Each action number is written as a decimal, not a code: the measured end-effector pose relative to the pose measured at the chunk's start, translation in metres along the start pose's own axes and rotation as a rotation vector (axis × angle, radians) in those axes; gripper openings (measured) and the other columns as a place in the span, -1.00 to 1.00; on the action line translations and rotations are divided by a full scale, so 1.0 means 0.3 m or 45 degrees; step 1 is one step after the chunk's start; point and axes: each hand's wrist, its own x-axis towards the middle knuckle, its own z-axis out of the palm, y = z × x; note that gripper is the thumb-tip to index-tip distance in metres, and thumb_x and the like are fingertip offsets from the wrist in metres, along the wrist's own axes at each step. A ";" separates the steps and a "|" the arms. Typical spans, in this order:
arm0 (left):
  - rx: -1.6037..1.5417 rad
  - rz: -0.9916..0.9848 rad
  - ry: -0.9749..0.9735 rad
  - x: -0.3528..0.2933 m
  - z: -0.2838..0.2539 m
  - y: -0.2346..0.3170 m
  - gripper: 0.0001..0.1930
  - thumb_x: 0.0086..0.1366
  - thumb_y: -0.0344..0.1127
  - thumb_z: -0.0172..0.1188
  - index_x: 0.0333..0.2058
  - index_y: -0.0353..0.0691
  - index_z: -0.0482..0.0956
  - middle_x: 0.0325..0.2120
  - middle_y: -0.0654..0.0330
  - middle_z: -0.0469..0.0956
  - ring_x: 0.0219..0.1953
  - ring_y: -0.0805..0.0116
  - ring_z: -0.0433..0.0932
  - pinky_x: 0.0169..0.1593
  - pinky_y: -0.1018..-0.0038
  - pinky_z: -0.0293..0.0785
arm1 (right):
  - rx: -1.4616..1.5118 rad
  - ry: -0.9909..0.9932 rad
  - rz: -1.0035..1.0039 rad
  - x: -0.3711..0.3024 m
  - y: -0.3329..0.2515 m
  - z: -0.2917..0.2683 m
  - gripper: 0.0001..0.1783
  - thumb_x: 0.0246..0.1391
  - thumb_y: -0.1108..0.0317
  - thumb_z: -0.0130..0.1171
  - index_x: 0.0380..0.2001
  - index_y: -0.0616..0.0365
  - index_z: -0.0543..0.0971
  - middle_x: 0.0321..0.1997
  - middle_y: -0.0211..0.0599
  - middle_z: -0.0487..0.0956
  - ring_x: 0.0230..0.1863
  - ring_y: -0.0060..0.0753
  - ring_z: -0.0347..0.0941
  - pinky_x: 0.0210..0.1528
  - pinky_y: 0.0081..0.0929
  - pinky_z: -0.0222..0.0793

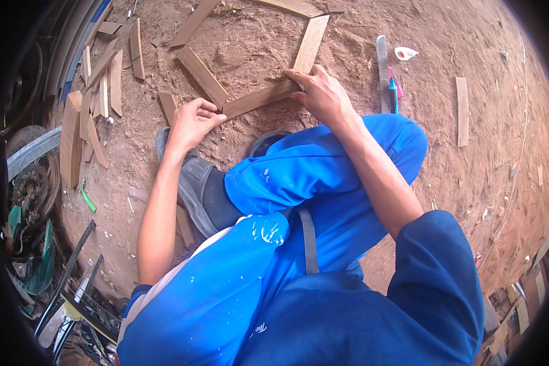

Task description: The person assembles a wood frame by applying adhesive to the ends of wood pieces and joining them together by hand on the ground, using a utility knife to trim edges.

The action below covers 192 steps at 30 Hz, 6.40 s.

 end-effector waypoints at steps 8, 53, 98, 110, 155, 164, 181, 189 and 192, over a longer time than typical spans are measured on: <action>0.308 0.303 0.006 -0.020 0.038 -0.021 -0.70 0.08 -0.35 0.56 -0.31 -0.35 0.64 -0.46 0.04 0.69 -0.46 0.36 0.68 -0.36 0.41 0.60 | 0.038 -0.034 -0.006 0.010 -0.005 -0.017 -0.45 0.08 0.25 0.37 0.20 -0.18 0.62 -0.15 -0.01 0.54 -0.02 0.05 0.52 0.11 -0.14 0.45; 0.233 0.665 0.312 0.058 0.067 -0.031 -0.37 0.14 -0.31 0.51 0.23 -0.05 0.56 -0.42 0.11 0.59 -0.46 0.38 0.57 -0.30 0.41 0.61 | 0.008 0.284 -0.180 0.032 -0.010 0.050 -0.54 -0.15 0.43 0.45 -0.07 -0.01 0.71 0.03 -0.18 0.48 0.12 0.01 0.43 0.22 -0.11 0.43; -0.064 0.332 0.253 0.067 0.035 0.004 -0.49 0.22 -0.33 0.46 0.15 -0.01 0.59 -0.46 0.20 0.72 -0.42 0.46 0.70 -0.28 0.45 0.65 | 0.043 0.212 -0.111 0.056 0.004 0.060 -0.49 -0.13 0.22 0.57 -0.05 0.02 0.66 0.15 -0.09 0.45 0.22 0.09 0.33 0.27 -0.08 0.35; -0.501 0.056 0.304 0.100 0.030 -0.014 -0.52 0.31 -0.18 0.43 -0.07 -0.38 0.36 -0.41 0.02 0.69 -0.43 0.44 0.70 -0.39 0.56 0.62 | -0.097 0.219 -0.140 0.051 -0.026 0.048 -0.49 -0.14 0.23 0.56 -0.04 -0.06 0.66 0.18 -0.17 0.43 0.24 0.07 0.29 0.25 -0.04 0.32; -1.529 0.042 0.411 0.090 -0.073 -0.084 -0.64 0.28 -0.23 0.47 -0.03 -0.21 0.61 -0.34 0.42 0.58 -0.44 0.70 0.46 -0.37 0.74 0.44 | 0.100 0.365 -0.296 0.075 -0.050 0.043 -0.74 0.05 0.31 0.40 -0.14 -0.04 0.74 -0.19 -0.20 0.61 -0.10 -0.04 0.54 -0.02 -0.15 0.48; -1.486 0.048 0.372 0.092 -0.060 -0.077 -0.69 0.32 -0.24 0.43 -0.05 -0.20 0.61 -0.36 0.42 0.59 -0.44 0.69 0.47 -0.37 0.73 0.48 | 0.177 -0.086 -0.542 0.027 -0.064 0.090 -0.65 0.05 0.28 0.41 -0.06 0.04 0.71 -0.19 -0.14 0.58 -0.06 0.00 0.53 0.01 -0.17 0.48; -1.259 0.035 0.298 0.092 -0.045 -0.070 -0.64 0.30 -0.22 0.45 -0.04 -0.23 0.57 -0.34 0.31 0.67 -0.41 0.65 0.54 -0.31 0.71 0.46 | 0.189 -0.116 -0.530 0.043 -0.055 0.103 -0.61 0.02 0.30 0.43 -0.02 -0.02 0.71 -0.13 -0.15 0.59 -0.03 -0.01 0.53 0.07 -0.15 0.48; -1.100 -0.037 0.312 0.086 -0.038 -0.069 -0.61 0.30 -0.24 0.46 -0.03 -0.26 0.52 -0.31 0.27 0.67 -0.35 0.58 0.61 -0.27 0.66 0.52 | 0.121 0.181 -0.396 0.051 -0.039 0.034 -0.53 -0.04 0.31 0.47 0.02 -0.01 0.68 -0.09 -0.22 0.59 0.02 -0.07 0.49 0.10 -0.18 0.43; -0.967 -0.027 0.369 0.103 -0.026 -0.065 -0.60 0.29 -0.25 0.46 -0.06 -0.35 0.52 -0.33 0.19 0.68 -0.39 0.55 0.62 -0.31 0.64 0.54 | 0.025 0.277 -0.386 0.055 -0.022 0.031 -0.50 -0.06 0.35 0.46 0.03 0.04 0.65 -0.06 -0.20 0.58 0.04 -0.03 0.48 0.13 -0.17 0.42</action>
